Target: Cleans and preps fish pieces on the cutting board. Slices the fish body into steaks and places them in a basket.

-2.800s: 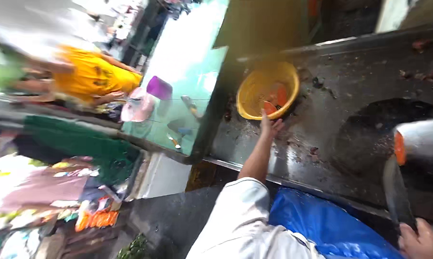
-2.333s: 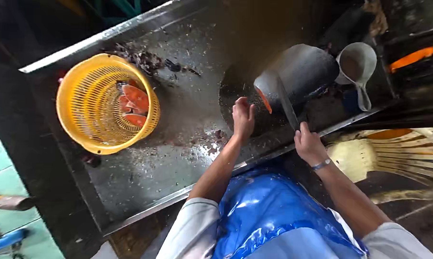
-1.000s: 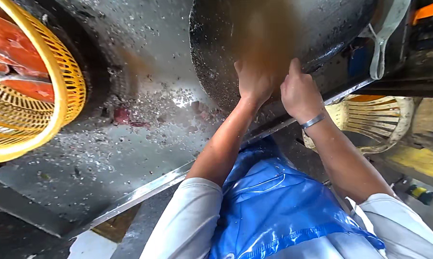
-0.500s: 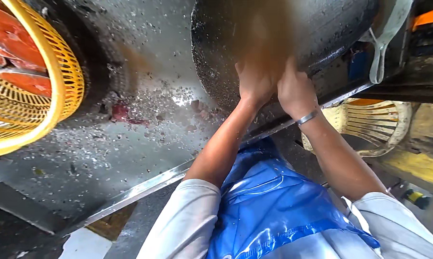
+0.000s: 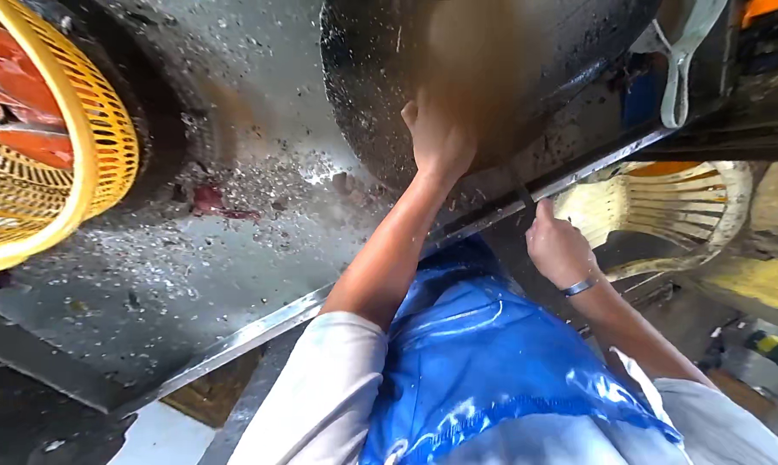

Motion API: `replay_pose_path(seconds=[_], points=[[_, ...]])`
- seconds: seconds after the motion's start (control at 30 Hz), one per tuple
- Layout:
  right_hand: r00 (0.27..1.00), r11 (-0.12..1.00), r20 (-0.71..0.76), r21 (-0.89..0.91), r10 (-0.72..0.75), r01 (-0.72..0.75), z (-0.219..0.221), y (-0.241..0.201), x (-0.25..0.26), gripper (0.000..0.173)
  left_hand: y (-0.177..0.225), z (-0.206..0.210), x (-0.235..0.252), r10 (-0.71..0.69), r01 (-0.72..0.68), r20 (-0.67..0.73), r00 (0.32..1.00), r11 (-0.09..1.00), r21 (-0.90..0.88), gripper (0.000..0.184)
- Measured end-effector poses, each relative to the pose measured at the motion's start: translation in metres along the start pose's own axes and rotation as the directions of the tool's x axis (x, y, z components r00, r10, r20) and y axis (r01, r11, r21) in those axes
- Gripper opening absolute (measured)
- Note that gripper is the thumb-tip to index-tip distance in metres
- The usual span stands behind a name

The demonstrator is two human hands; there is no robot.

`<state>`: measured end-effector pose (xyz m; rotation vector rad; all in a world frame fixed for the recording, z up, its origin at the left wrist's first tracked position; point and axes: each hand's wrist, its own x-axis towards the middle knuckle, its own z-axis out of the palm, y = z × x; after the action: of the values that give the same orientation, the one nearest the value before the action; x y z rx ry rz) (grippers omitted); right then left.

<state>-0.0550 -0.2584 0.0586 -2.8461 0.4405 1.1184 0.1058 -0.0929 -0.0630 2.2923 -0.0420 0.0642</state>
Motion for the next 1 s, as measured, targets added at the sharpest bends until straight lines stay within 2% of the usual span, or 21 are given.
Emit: replay_pose_path(seconds=[0.07, 0.13, 0.17, 0.27, 0.33, 0.37, 0.47, 0.63, 0.7, 0.8, 0.9, 1.0], points=[[1.0, 1.0, 0.006, -0.002, 0.0, 0.0, -0.009, 0.008, -0.023, 0.037, 0.007, -0.008, -0.011, -0.006, -0.001, -0.057, 0.998, 0.994, -0.109, 0.053], [0.997, 0.999, -0.073, 0.008, -0.034, 0.034, -0.008, 0.017, -0.031, 0.032, 0.021, -0.016, -0.016, 0.133, -0.174, -0.203, 0.97, 0.964, -0.199, 0.054], [0.993, 0.998, -0.105, 0.029, -0.049, 0.052, -0.008, 0.017, -0.032, 0.032, 0.035, -0.023, -0.026, 0.235, -0.289, -0.23, 0.944, 0.926, -0.241, 0.054], [0.974, 0.988, -0.19, 0.075, -0.122, 0.138, -0.016, 0.004, -0.02, 0.038, 0.089, -0.035, -0.039, 0.564, -0.591, -0.182, 0.806, 0.744, -0.311, 0.05], [0.953, 0.982, -0.253, 0.034, -0.17, 0.184, -0.024, -0.01, -0.002, 0.036, 0.11, -0.033, -0.025, 0.672, -0.676, -0.143, 0.727, 0.662, -0.324, 0.036], [0.954, 0.984, -0.248, 0.021, -0.168, 0.178, -0.029, -0.019, 0.006, 0.039, 0.115, -0.032, -0.015, 0.69, -0.685, -0.116, 0.715, 0.657, -0.315, 0.03], [0.967, 0.99, -0.211, -0.003, -0.141, 0.144, -0.038, -0.038, 0.029, 0.041, 0.115, -0.026, 0.011, 0.678, -0.652, 0.008, 0.735, 0.71, -0.266, 0.024], [0.99, 0.998, -0.128, 0.038, -0.053, 0.058, -0.043, -0.063, 0.052, 0.04, 0.09, -0.007, 0.034, 0.614, -0.594, 0.288, 0.735, 0.788, -0.164, 0.037], [0.993, 0.996, -0.1, 0.056, -0.066, 0.072, -0.031, -0.06, 0.058, 0.041, 0.087, 0.0, 0.031, 0.581, -0.589, 0.408, 0.704, 0.799, -0.122, 0.042], [0.992, 0.995, -0.093, 0.04, -0.088, 0.092, -0.01, -0.054, 0.06, 0.038, 0.09, 0.005, 0.019, 0.511, -0.59, 0.592, 0.623, 0.804, -0.073, 0.043], [0.995, 0.997, -0.068, 0.019, -0.071, 0.073, -0.007, -0.046, 0.047, 0.037, 0.097, 0.008, 0.007, 0.467, -0.554, 0.647, 0.602, 0.829, -0.083, 0.037], [0.995, 0.998, -0.081, 0.015, -0.061, 0.062, -0.006, -0.034, 0.047, 0.039, 0.113, 0.009, 0.01, 0.409, -0.52, 0.729, 0.549, 0.85, -0.086, 0.034]])
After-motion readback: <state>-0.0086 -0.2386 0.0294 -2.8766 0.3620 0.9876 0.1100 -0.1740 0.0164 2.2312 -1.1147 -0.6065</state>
